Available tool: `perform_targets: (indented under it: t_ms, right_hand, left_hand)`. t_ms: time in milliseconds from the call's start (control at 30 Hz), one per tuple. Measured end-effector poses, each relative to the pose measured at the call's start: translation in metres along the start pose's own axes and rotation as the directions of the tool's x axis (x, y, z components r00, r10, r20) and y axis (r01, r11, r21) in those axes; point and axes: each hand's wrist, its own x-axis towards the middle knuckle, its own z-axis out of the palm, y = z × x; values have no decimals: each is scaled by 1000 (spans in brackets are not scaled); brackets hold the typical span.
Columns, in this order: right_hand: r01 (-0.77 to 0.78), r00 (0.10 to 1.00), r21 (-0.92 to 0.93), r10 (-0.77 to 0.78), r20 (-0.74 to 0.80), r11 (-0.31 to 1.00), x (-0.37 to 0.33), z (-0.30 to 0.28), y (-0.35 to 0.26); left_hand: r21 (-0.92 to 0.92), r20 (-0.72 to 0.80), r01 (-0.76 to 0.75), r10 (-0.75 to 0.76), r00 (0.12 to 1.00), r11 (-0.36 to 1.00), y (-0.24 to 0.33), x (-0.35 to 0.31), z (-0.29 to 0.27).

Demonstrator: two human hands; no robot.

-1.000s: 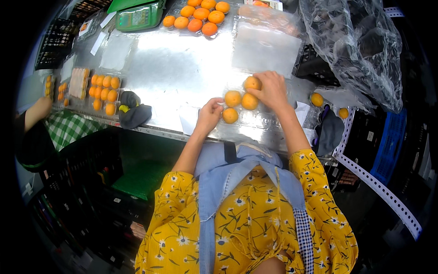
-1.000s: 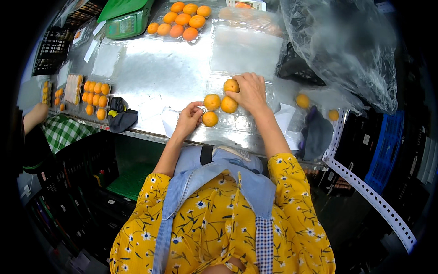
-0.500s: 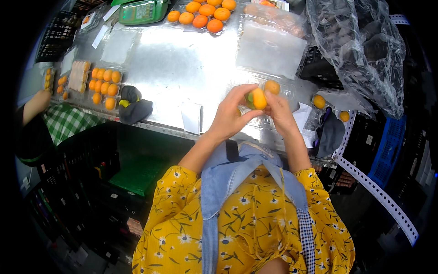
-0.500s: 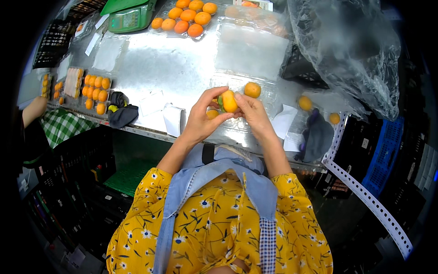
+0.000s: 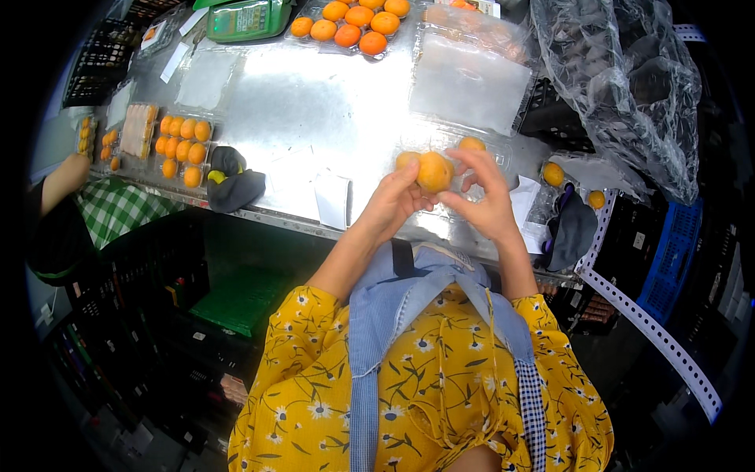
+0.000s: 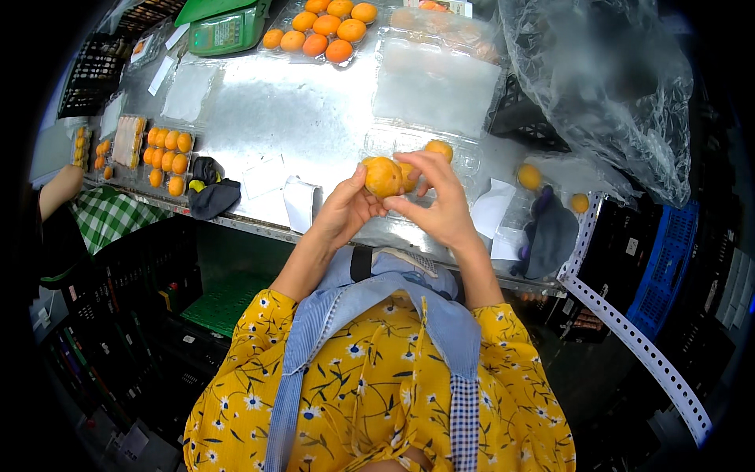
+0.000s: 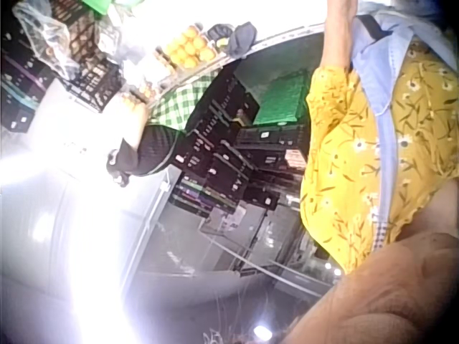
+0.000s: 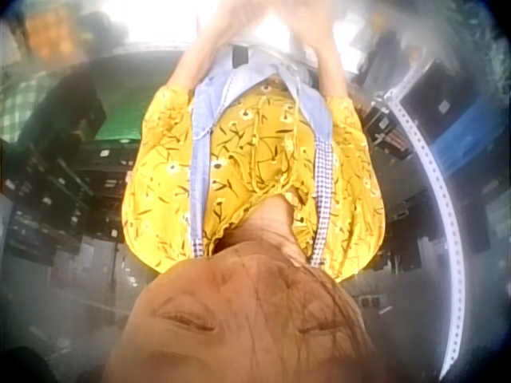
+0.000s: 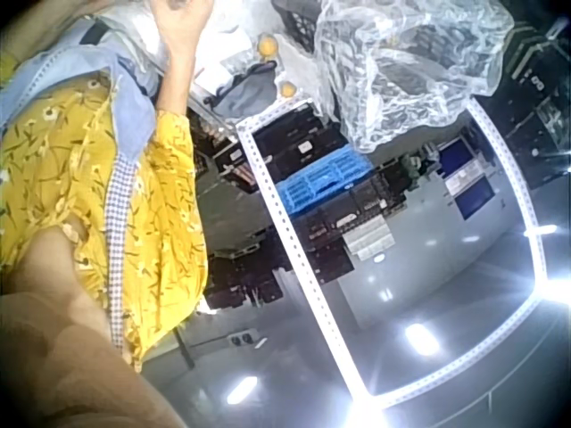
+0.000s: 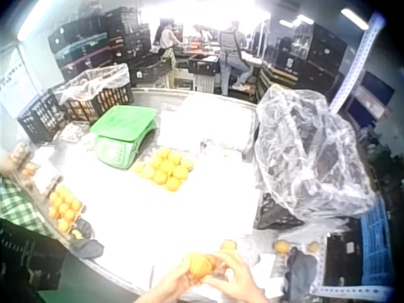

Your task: The person places small orange fruits into plastic containers by hand, seals the containers, and stacks them into black crates.

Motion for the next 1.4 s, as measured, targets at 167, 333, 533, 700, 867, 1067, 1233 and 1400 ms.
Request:
perform_targets:
  t_ms: [167, 333, 533, 700, 867, 1067, 1233, 1400]
  right_hand:
    - [34, 996, -150, -22, 82, 988, 1, 4, 0]
    - [-6, 998, -283, -14, -68, 959, 19, -15, 28]
    - [84, 995, -487, -44, 92, 869, 48, -23, 54]
    - [119, 970, -582, 31, 241, 805, 55, -15, 59]
    - [135, 959, -625, 56, 277, 769, 58, -14, 63]
    - [132, 956, -601, 60, 289, 788, 57, -15, 65]
    - [166, 977, -610, -45, 209, 775, 50, -12, 68]
    - [155, 979, -642, -29, 203, 751, 23, 1, 38]
  left_hand:
    - [98, -67, 60, -54, 996, 993, 2, -1, 1]
    - [295, -252, 62, 15, 968, 953, 9, -4, -10]
    - [388, -336, 12, 129, 933, 922, 9, -11, -38]
    - [393, -363, 21, 135, 922, 919, -1, -14, -50]
    - [406, -353, 16, 141, 925, 914, -8, -10, -57]
    - [431, -328, 25, 130, 936, 902, -10, -4, -57]
    - [511, -334, -2, 200, 921, 860, -14, -1, -58]
    - [889, -214, -35, 481, 850, 457, -10, 4, -43]
